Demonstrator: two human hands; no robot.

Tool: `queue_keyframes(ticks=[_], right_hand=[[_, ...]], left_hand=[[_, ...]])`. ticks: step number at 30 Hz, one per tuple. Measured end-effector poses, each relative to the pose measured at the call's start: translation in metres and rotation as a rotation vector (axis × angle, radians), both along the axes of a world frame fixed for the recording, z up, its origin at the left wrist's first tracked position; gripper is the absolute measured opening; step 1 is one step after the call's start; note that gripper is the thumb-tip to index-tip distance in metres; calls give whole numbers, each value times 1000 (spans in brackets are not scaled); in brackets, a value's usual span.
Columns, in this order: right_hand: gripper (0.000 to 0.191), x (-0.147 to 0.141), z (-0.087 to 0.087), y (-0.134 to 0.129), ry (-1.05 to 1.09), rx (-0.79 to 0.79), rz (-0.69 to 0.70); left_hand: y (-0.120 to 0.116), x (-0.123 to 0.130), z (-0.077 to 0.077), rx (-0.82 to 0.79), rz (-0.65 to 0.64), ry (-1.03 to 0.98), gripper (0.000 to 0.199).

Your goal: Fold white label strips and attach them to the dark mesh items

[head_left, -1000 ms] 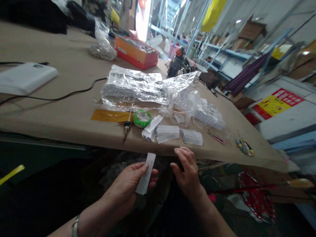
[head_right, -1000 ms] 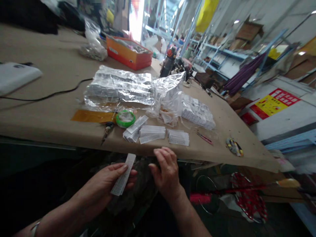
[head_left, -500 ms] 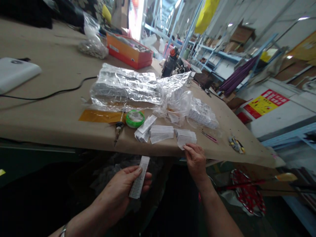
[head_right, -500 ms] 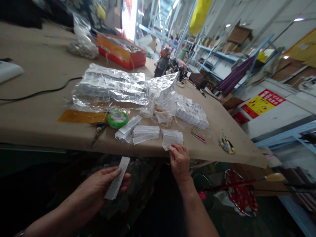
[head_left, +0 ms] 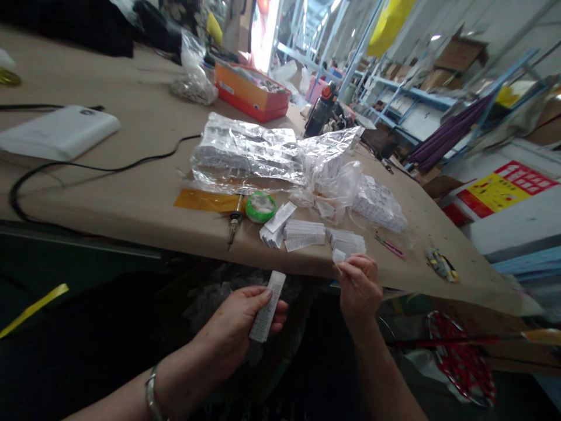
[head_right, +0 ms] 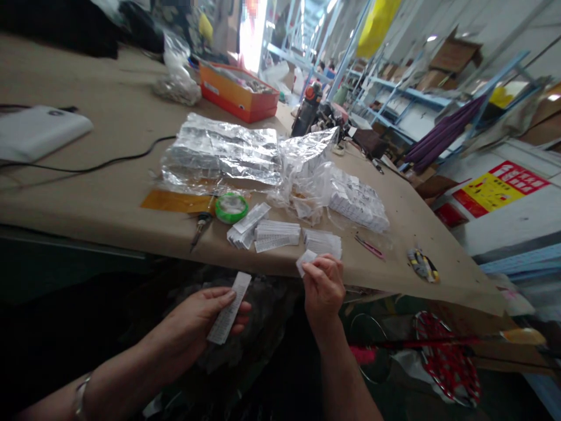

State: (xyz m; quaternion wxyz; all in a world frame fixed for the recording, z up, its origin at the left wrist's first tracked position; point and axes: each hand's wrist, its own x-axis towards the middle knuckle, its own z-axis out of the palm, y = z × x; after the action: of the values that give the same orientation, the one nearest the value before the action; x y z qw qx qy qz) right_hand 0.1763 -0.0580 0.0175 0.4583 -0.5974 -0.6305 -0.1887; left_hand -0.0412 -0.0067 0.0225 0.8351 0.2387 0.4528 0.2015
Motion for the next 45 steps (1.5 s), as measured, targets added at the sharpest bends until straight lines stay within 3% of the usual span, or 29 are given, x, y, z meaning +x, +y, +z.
queue_keyframes(ticks=[4, 6, 11, 20, 22, 24, 27, 30, 33, 39, 41, 45], right_hand=[[18, -64, -1, 1, -61, -121, 378], [16, -82, -8, 1, -95, -161, 459], [16, -89, -20, 3, -109, -219, 528], [17, -89, -14, 4, -100, -221, 580], [21, -88, -14, 1, 20, -227, 555], [23, -87, -14, -1, 276, -263, 472], [19, -88, -11, 0, 749, -472, 395], [19, -92, -7, 4, 1049, -697, 439], [20, -98, -7, 6, 1165, -779, 461], [15, -105, -9, 5, 1189, -825, 494], [14, -104, -10, 6, 1270, -833, 575], [37, -100, -14, 10, 1421, -976, 796]], left_hand=[[-1, -1, 2, 30, -1, -193, 13], [0, -3, 1, 18, 57, -272, 11], [-1, -11, 1, -90, 191, -242, 6], [-2, -16, 2, -22, 130, -315, 13], [-2, -18, 2, 2, 120, -278, 13], [-3, -20, 4, 15, 95, -214, 13], [-6, -21, 8, 25, 36, -119, 16], [-10, -22, 9, 48, -11, -97, 19], [-13, -25, 7, 54, -80, -154, 19], [-12, -34, -1, 49, -176, -199, 22], [-12, -36, -1, 34, -169, -206, 21], [-14, -39, -1, 3, -194, -240, 20]])
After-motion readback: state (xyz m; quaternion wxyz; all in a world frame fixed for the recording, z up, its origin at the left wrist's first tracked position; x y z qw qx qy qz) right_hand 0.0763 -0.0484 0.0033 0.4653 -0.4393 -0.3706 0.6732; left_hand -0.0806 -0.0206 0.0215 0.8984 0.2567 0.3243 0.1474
